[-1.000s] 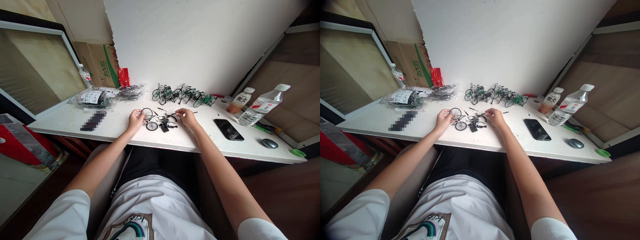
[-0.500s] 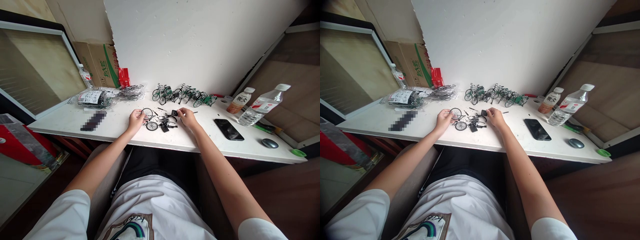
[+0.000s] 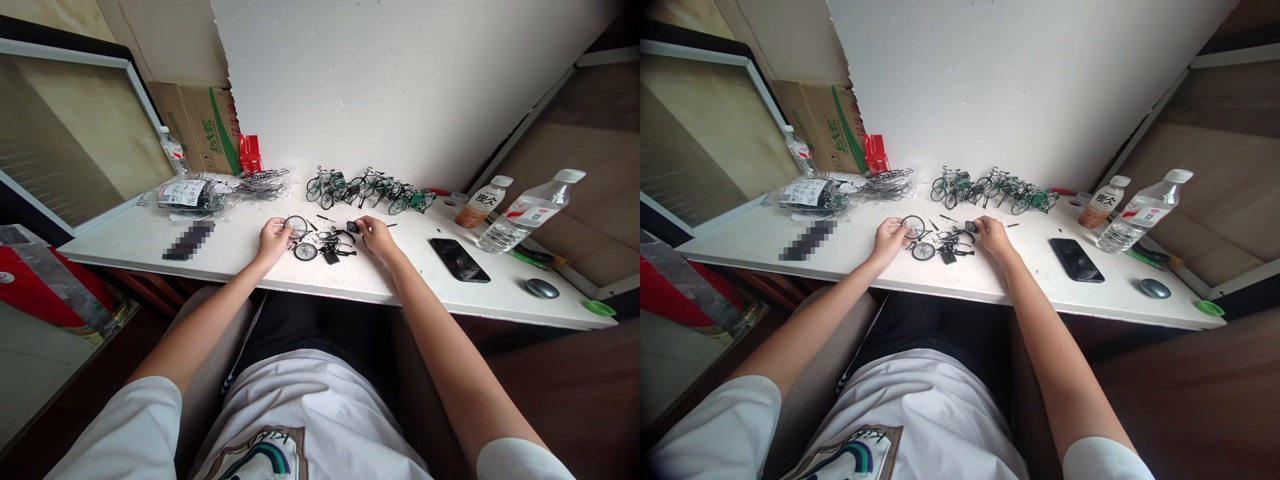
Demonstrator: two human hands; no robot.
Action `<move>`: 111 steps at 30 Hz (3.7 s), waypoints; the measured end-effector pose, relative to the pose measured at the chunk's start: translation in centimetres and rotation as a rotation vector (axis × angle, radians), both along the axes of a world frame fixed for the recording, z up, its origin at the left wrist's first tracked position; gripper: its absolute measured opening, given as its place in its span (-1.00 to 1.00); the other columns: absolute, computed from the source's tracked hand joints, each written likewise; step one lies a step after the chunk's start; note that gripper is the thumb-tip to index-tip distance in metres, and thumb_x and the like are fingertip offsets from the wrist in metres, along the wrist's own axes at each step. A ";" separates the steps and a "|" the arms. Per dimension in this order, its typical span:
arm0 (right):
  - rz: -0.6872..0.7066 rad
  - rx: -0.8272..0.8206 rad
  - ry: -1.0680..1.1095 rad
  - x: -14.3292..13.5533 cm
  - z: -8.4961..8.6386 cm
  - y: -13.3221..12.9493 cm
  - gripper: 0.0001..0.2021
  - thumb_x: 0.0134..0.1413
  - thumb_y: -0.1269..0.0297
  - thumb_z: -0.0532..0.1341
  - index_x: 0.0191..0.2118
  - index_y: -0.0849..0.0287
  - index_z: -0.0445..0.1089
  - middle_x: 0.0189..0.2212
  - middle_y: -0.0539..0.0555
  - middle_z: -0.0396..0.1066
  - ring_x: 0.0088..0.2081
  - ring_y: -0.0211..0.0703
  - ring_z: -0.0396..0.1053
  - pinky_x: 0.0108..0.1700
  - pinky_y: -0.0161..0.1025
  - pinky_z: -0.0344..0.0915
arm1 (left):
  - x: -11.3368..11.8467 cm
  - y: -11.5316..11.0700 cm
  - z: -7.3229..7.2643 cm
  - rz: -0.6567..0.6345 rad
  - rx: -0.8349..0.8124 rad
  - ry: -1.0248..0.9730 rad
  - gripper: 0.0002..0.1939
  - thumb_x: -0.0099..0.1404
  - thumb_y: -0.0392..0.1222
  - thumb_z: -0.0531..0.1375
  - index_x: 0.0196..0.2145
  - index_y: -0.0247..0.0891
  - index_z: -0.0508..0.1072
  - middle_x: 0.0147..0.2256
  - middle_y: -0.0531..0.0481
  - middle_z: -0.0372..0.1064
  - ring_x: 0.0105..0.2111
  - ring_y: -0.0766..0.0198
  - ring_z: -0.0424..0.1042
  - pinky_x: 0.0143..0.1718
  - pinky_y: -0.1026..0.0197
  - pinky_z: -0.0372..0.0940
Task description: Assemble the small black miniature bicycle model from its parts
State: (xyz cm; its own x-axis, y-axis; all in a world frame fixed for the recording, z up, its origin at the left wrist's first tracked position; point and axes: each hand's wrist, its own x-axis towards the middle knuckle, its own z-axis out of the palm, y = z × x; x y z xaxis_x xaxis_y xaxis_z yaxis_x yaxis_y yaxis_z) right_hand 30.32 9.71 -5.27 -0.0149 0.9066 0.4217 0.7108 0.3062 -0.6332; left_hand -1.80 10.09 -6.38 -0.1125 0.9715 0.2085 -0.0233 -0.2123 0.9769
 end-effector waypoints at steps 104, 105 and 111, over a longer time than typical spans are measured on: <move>0.393 -0.013 0.507 -9.6 0.9 -3.8 -0.34 0.06 -0.22 0.51 0.17 0.09 0.59 0.08 0.25 0.65 0.12 0.22 0.61 0.17 0.11 0.53 | 3.0 -3.2 0.3 -0.306 0.149 0.013 -0.39 0.25 0.21 0.46 0.05 -0.33 0.61 0.01 -0.27 0.64 -0.13 0.00 0.68 -0.25 0.15 0.59; 0.398 -0.012 0.518 -9.6 0.8 -3.7 -0.34 0.07 -0.22 0.51 0.17 0.10 0.59 0.09 0.26 0.65 0.12 0.22 0.61 0.17 0.11 0.54 | 3.0 -3.2 0.3 -0.299 0.144 0.005 -0.40 0.24 0.21 0.47 0.03 -0.33 0.61 0.00 -0.27 0.64 -0.13 0.00 0.68 -0.26 0.16 0.58; 0.440 0.012 0.565 -9.6 0.4 -3.3 -0.40 0.10 -0.17 0.50 0.14 0.12 0.62 0.11 0.26 0.63 0.12 0.19 0.60 0.16 0.10 0.55 | 3.0 -2.9 0.0 -0.289 0.158 0.011 -0.39 0.23 0.20 0.48 0.04 -0.32 0.62 0.01 -0.26 0.63 -0.13 0.01 0.67 -0.22 0.14 0.57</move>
State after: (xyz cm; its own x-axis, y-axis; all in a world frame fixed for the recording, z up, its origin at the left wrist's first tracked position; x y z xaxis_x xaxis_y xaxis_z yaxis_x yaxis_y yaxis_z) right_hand 20.75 6.38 -4.88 -0.1550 0.8620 0.4827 0.0844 0.4983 -0.8629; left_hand 1.18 7.17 -6.43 0.1669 0.9185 0.3585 -0.0940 -0.3471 0.9331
